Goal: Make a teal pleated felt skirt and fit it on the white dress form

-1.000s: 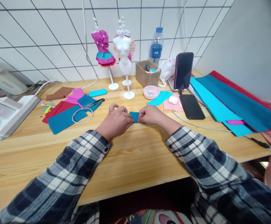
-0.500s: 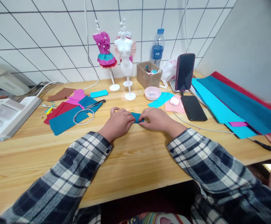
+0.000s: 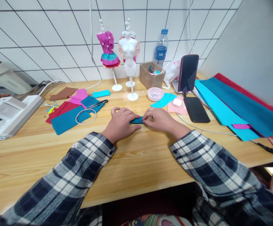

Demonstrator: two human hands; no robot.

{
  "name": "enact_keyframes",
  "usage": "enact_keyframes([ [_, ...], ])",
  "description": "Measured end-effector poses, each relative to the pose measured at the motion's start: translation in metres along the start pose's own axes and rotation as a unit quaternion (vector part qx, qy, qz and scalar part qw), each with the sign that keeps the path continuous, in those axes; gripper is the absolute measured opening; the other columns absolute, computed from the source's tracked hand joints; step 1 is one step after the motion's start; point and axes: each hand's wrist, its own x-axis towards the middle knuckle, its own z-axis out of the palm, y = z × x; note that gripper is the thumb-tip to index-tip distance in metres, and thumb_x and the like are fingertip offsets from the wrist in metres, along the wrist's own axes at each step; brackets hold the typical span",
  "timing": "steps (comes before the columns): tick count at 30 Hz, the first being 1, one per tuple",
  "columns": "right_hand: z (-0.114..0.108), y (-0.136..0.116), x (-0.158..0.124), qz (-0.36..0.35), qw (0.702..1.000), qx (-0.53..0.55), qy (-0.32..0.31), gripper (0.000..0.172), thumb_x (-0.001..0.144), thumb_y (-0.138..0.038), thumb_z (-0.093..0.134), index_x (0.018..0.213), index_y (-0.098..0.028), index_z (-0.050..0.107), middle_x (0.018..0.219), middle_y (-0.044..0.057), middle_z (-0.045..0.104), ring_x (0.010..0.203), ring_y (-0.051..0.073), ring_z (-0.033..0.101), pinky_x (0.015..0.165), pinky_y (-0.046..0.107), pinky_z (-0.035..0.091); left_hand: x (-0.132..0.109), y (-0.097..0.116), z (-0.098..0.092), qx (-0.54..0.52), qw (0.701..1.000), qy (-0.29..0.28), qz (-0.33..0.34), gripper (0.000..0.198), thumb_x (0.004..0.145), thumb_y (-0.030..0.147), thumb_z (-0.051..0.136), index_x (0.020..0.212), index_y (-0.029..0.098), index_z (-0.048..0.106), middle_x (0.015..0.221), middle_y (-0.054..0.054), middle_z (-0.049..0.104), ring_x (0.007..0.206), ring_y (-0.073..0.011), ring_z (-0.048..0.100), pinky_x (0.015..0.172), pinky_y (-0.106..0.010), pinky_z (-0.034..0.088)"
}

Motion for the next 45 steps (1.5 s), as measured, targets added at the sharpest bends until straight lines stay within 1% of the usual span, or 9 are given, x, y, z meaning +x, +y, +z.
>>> enact_keyframes([
  [3,-0.003,-0.001,0.000,0.005,1.000,0.030,0.002,0.011,0.083,-0.021,0.065,0.084,-0.020,0.076,0.088,0.003,0.073,0.086,0.016,0.063,0.076,0.027,0.043,0.000,0.003,0.000,-0.037,0.999,0.019,-0.027,0.019,0.088,0.042,0.063,0.093,0.028,0.075,0.094,-0.002,0.077,0.097,-0.0237,0.063,0.098,-0.050,0.022],
  [8,-0.007,-0.004,-0.002,-0.006,0.999,0.042,0.002,0.018,0.083,-0.035,0.070,0.096,-0.023,0.077,0.094,0.002,0.073,0.087,0.016,0.062,0.073,0.026,0.042,0.002,0.006,-0.002,-0.086,0.993,0.035,-0.070,0.016,0.088,0.037,0.063,0.085,0.027,0.076,0.088,0.001,0.077,0.090,-0.0205,0.066,0.092,-0.046,0.027],
  [12,-0.006,-0.004,-0.001,0.011,1.000,0.027,0.010,0.016,0.080,-0.032,0.073,0.093,-0.024,0.077,0.092,0.001,0.073,0.086,0.016,0.062,0.072,0.026,0.040,0.002,0.008,-0.004,-0.085,0.993,0.039,-0.075,0.016,0.087,0.037,0.064,0.084,0.027,0.076,0.088,0.001,0.078,0.089,-0.0208,0.066,0.092,-0.046,0.028],
  [19,-0.007,-0.008,0.002,0.111,0.985,0.129,0.000,0.015,0.079,-0.033,0.071,0.083,-0.020,0.078,0.069,-0.001,0.068,0.061,0.011,0.052,0.059,0.025,0.035,0.000,0.009,-0.005,-0.058,0.995,0.070,-0.049,0.019,0.090,0.038,0.062,0.085,0.027,0.076,0.089,-0.001,0.076,0.092,-0.0222,0.064,0.095,-0.048,0.027],
  [23,-0.007,-0.009,0.003,0.171,0.964,0.202,-0.018,0.018,0.077,-0.032,0.071,0.079,-0.015,0.078,0.065,0.000,0.067,0.058,0.010,0.052,0.055,0.024,0.034,-0.003,0.010,-0.004,-0.034,0.996,0.082,-0.029,0.021,0.093,0.036,0.058,0.087,0.028,0.076,0.090,-0.001,0.076,0.097,-0.0237,0.062,0.097,-0.051,0.024],
  [30,-0.010,-0.008,0.002,0.169,0.965,0.201,-0.014,0.015,0.073,-0.030,0.071,0.073,-0.016,0.076,0.060,-0.001,0.064,0.057,0.011,0.052,0.054,0.024,0.035,0.000,0.011,-0.014,-0.097,0.992,0.048,-0.067,0.019,0.082,0.043,0.070,0.086,0.026,0.077,0.091,-0.003,0.077,0.094,-0.0246,0.065,0.098,-0.050,0.031],
  [36,-0.022,-0.008,-0.004,0.177,0.915,0.335,-0.140,0.033,0.079,-0.046,0.066,0.084,-0.015,0.076,0.064,0.001,0.064,0.057,0.011,0.053,0.048,0.022,0.036,0.004,0.008,-0.024,-0.315,0.929,-0.081,-0.176,0.021,0.075,0.039,0.070,0.079,0.019,0.075,0.080,-0.002,0.076,0.078,-0.0203,0.068,0.076,-0.033,0.050],
  [40,-0.021,-0.007,-0.004,0.206,0.906,0.344,-0.138,0.043,0.080,-0.053,0.066,0.098,-0.016,0.076,0.063,0.001,0.062,0.054,0.010,0.050,0.045,0.021,0.033,0.003,0.004,-0.022,-0.321,0.918,-0.076,-0.219,0.029,0.072,0.046,0.070,0.079,0.018,0.075,0.080,-0.002,0.076,0.078,-0.0201,0.067,0.073,-0.031,0.050],
  [45,-0.011,-0.009,0.000,0.219,0.918,0.314,-0.101,0.030,0.073,-0.040,0.075,0.088,-0.014,0.078,0.054,-0.005,0.055,0.046,0.004,0.038,0.044,0.019,0.028,0.003,0.003,-0.016,-0.293,0.926,-0.072,-0.227,0.030,0.073,0.048,0.069,0.080,0.019,0.076,0.080,-0.002,0.075,0.077,-0.0196,0.065,0.072,-0.030,0.047],
])
